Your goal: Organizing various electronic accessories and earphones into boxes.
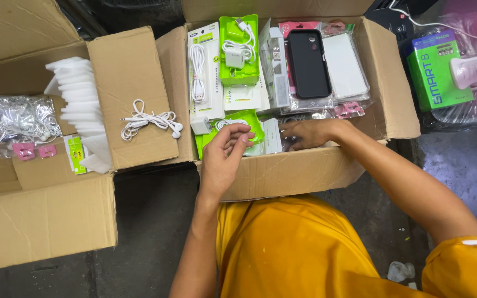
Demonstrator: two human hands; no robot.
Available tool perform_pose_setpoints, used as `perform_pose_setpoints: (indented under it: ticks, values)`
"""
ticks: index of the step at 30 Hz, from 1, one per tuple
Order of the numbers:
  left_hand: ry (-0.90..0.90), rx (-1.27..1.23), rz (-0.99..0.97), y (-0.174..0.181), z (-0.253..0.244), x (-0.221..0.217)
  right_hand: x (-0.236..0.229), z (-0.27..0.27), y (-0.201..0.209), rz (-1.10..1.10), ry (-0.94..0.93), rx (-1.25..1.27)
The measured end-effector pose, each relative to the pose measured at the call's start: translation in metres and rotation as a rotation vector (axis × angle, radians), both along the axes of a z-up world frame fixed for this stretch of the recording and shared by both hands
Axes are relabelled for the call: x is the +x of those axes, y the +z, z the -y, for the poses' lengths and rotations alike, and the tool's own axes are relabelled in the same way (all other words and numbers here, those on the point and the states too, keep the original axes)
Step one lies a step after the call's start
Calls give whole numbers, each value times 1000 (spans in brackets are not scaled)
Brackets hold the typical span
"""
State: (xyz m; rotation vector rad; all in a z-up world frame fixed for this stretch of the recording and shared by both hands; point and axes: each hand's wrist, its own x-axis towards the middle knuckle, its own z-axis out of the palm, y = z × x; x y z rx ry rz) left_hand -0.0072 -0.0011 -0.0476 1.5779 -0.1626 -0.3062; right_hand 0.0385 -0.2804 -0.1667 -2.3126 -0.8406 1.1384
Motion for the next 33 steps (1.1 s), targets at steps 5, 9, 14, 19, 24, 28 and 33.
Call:
perform_pose_setpoints:
  ticks: [5, 9, 14, 19, 24, 28, 33]
  values:
    - [8, 34, 2, 6, -5, 4, -8, -5, 41, 1, -141, 78]
    - [9, 105, 29, 4, -5, 9, -17, -14, 96, 110, -240, 160]
    - [-1, 243, 100, 18, -11, 15, -25, -37, 157, 329, -307, 90]
    - [78, 377, 130, 39, -37, 23, -21, -90, 182, 426, -333, 366]
    - [302, 480, 221, 62, -79, 29, -8, -151, 178, 646, -406, 568]
    - [351, 425, 265, 55, -114, 35, 4, -193, 174, 637, -520, 590]
    - [341, 443, 208, 51, -133, 37, 20, -241, 168, 721, -600, 567]
